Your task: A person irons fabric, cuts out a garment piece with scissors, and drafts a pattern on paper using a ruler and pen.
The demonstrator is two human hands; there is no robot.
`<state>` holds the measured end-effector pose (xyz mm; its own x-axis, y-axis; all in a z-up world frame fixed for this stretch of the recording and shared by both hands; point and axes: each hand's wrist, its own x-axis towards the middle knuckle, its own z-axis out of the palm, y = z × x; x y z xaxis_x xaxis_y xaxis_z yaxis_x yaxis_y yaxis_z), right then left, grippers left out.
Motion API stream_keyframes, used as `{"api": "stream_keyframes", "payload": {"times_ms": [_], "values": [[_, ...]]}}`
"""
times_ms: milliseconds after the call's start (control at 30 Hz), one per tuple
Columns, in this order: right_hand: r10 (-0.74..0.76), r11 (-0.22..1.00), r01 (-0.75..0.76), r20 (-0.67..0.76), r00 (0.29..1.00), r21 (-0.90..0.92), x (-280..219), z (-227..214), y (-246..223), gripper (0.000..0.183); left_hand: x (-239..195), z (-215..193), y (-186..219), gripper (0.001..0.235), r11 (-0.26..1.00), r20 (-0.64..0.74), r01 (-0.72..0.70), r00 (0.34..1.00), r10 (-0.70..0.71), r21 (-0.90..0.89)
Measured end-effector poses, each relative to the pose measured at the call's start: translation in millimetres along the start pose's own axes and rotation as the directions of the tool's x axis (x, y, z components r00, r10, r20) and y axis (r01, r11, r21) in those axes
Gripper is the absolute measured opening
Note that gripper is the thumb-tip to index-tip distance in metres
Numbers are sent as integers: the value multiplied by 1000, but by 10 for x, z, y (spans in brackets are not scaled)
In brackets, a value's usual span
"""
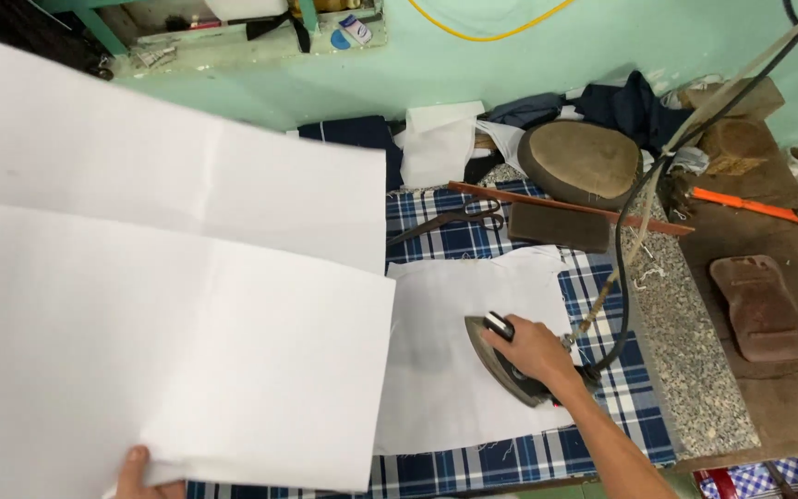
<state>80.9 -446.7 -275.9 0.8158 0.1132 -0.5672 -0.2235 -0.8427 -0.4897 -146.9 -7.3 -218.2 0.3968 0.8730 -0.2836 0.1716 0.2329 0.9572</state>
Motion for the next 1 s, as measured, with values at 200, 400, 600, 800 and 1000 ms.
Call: {"api": "stream_keyframes", "payload": {"times_ms": [200,400,600,800,1000], "values": [[-42,999,43,-71,997,15,427,-142,-307,55,1502,896,-651,52,893,332,65,938,98,-446],[-17,999,20,-115,993,28,608,-243,-551,57,2042,2679,-683,46,738,400,251,916,28,-627],[31,999,-26,-117,993,41,712,-249,-611,56,2132,3763,-1111,60,839,458,373,872,-171,-397],[67,996,-59,-128,990,67,878,-227,-633,53,1876,3976,-1082,79,880,599,474,716,-358,-41],[8,999,-1,-147,989,53,1109,-86,-789,52,1107,3015,-814,55,940,602,-161,797,-56,301]]}}
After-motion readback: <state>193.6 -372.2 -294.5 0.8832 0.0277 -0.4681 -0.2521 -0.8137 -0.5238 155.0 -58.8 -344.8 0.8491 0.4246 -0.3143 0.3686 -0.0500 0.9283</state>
